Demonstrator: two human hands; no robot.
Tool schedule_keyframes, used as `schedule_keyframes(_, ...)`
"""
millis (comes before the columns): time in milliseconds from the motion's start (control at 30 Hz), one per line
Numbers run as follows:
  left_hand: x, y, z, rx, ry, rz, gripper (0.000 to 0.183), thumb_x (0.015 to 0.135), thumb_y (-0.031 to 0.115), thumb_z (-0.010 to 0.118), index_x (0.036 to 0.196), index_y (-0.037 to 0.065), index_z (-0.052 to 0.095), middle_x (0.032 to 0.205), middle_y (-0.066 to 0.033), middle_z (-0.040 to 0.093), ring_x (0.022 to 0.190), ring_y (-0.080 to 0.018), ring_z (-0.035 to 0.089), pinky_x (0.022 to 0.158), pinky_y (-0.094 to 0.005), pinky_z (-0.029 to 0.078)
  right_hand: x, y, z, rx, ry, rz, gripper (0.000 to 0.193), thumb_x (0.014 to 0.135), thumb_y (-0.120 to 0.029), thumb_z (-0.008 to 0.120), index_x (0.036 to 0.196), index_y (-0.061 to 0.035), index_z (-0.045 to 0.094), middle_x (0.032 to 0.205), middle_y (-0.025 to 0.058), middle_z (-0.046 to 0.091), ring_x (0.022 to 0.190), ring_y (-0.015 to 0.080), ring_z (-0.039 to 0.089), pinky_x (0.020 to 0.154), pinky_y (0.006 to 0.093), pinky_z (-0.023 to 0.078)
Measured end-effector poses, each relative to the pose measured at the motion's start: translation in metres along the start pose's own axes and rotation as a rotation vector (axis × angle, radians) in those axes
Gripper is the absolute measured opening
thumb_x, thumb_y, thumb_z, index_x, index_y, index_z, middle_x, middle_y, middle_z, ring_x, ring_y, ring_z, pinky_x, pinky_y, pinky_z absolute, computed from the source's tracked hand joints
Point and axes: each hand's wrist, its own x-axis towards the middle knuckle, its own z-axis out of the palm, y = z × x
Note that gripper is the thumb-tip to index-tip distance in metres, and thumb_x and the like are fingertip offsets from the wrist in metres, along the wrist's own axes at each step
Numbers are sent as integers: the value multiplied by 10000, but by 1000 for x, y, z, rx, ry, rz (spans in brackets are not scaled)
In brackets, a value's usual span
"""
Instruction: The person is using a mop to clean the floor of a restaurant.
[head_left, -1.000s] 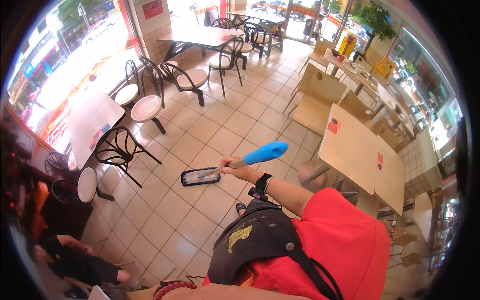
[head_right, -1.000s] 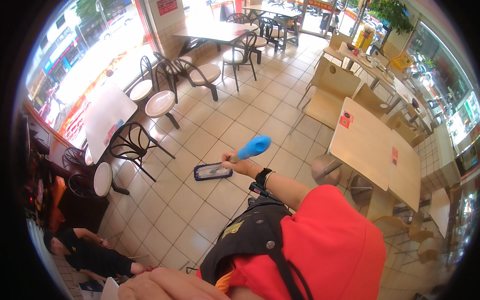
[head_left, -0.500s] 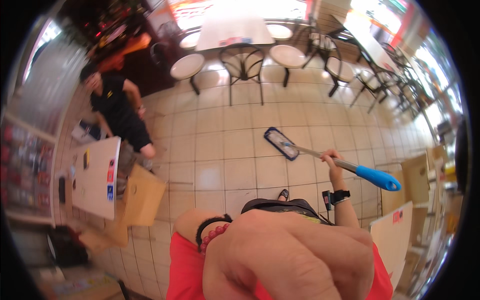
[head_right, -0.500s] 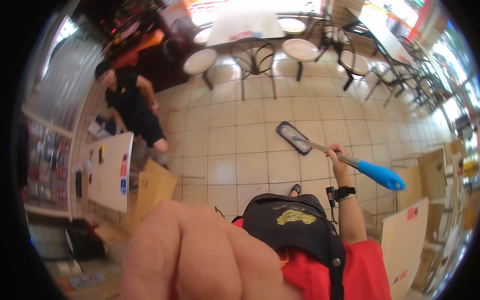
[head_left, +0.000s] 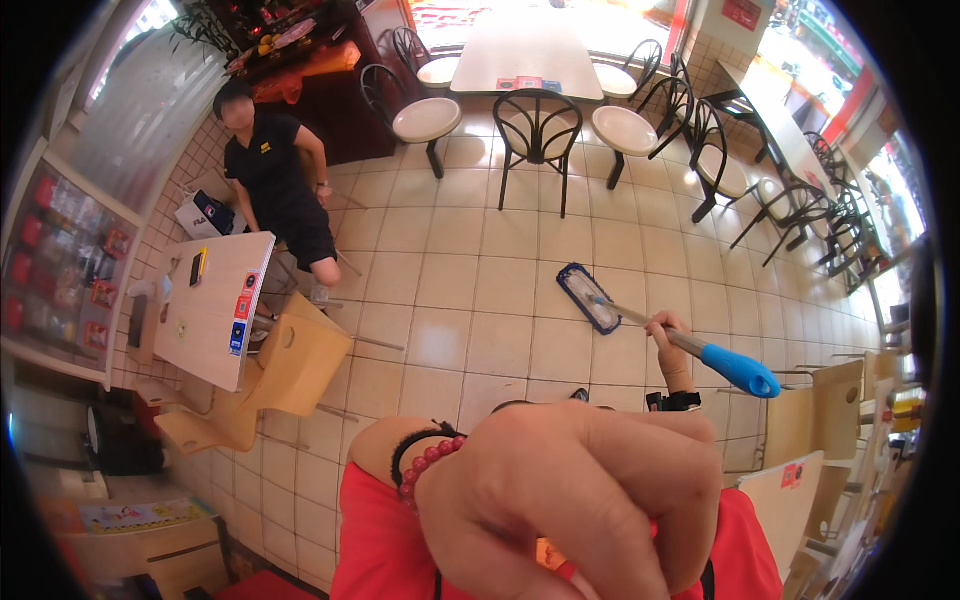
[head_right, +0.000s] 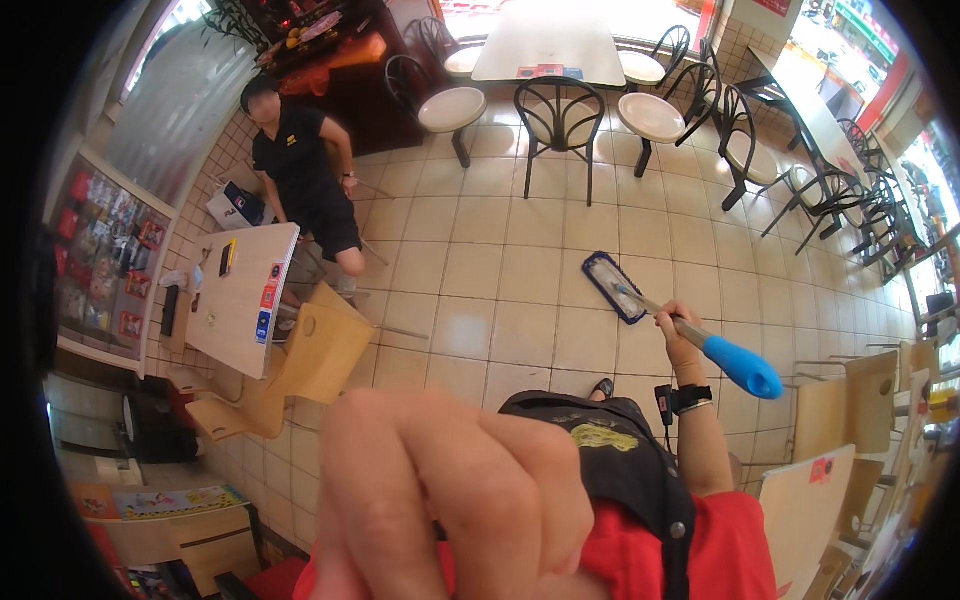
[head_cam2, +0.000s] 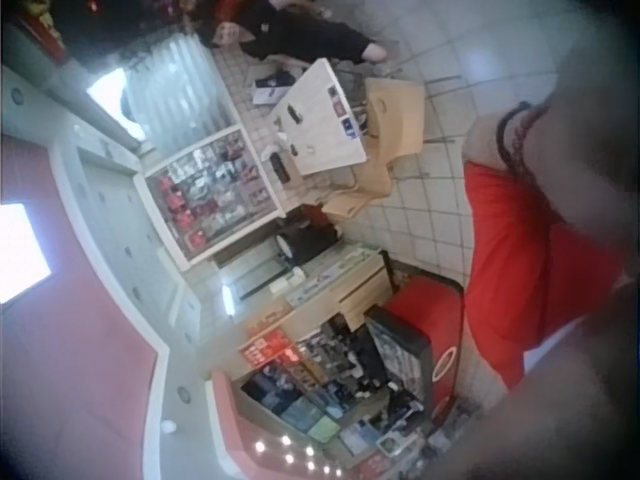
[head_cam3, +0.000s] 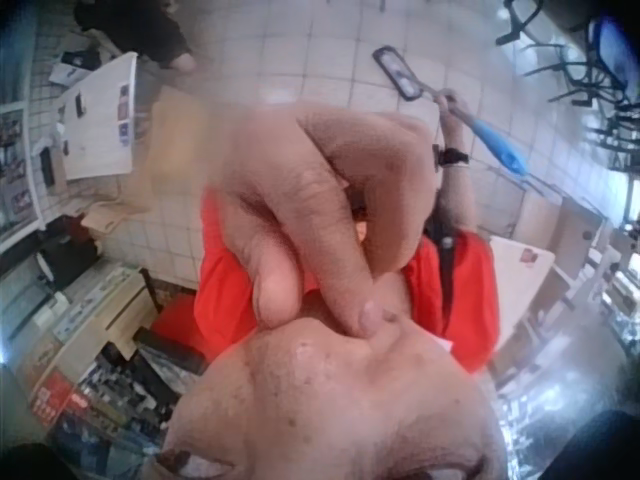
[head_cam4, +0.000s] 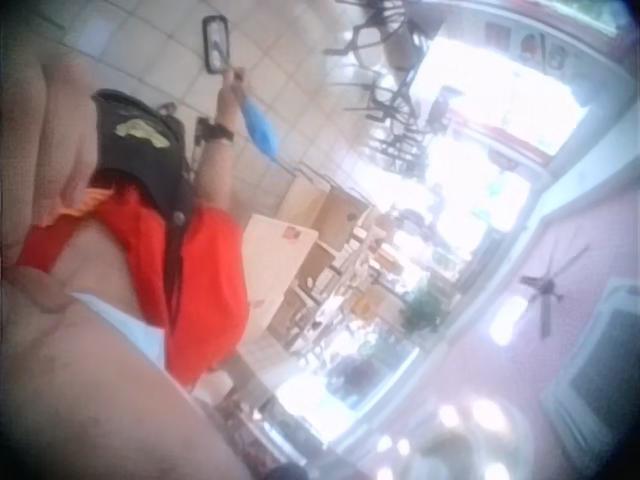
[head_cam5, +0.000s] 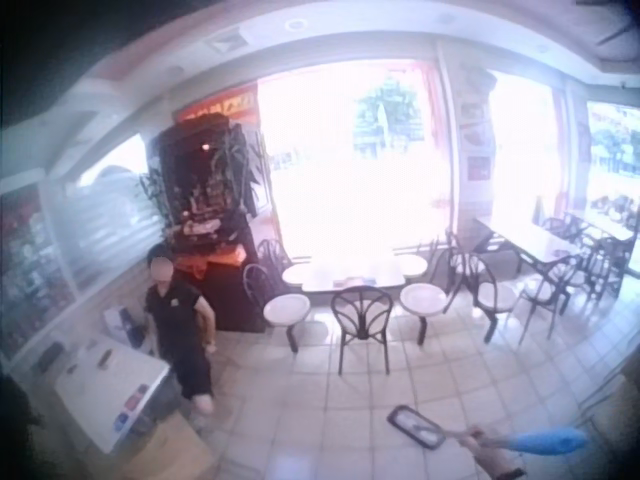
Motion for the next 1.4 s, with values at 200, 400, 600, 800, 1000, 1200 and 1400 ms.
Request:
schedule_keyframes(200,-12,3,36,-19,200,93,348,895,280,721,1073,-18,699,962,-149,565,841,-200,567,686,-279,492,-3,-10,13,-56,-53,-27,137,827,-93,598,721,-24,546,665,63,598,631,137,563,604,281,467)
schedule_keyframes(400,-14,19,57,-207,305,32,279,895,238,719,983,-21,662,999,-154,540,829,-199,578,669,-277,513,-16,-12,22,-79,-65,-36,150,833,-109,597,721,-26,542,662,67,594,616,147,563,586,285,459)
schedule_keyframes(600,-25,26,76,-289,336,159,294,872,234,743,932,-29,628,991,-144,532,793,-198,582,654,-285,526,-26,-26,42,-113,-91,4,146,829,-102,582,708,-28,549,679,51,587,664,136,535,642,279,442)
schedule_keyframes(800,-30,39,73,-291,282,214,256,876,230,744,891,-6,647,958,-128,547,781,-182,563,622,-286,494,-31,-12,45,-114,-33,-86,139,822,-103,603,719,-38,537,654,71,590,623,158,562,603,296,459)
schedule_keyframes(1000,-32,57,55,-6,78,319,249,899,269,717,872,23,690,925,-108,569,774,-171,548,629,-278,460,-36,-12,50,-102,-20,-54,150,816,-111,608,717,-23,538,648,69,589,626,151,554,608,293,455)
schedule_keyframes(1200,-34,102,67,-29,82,-240,246,926,268,683,889,24,697,976,-127,585,834,-194,570,655,-280,482,-39,-29,63,-80,6,-42,153,814,-115,606,712,-26,535,646,60,577,635,146,550,614,290,451)
schedule_keyframes(1400,-42,97,82,-132,229,-31,242,910,273,692,871,34,690,958,-136,590,819,-209,572,661,-292,476,-44,-3,58,-76,-30,-34,148,826,-124,596,727,-25,545,653,65,584,640,153,550,624,291,448)
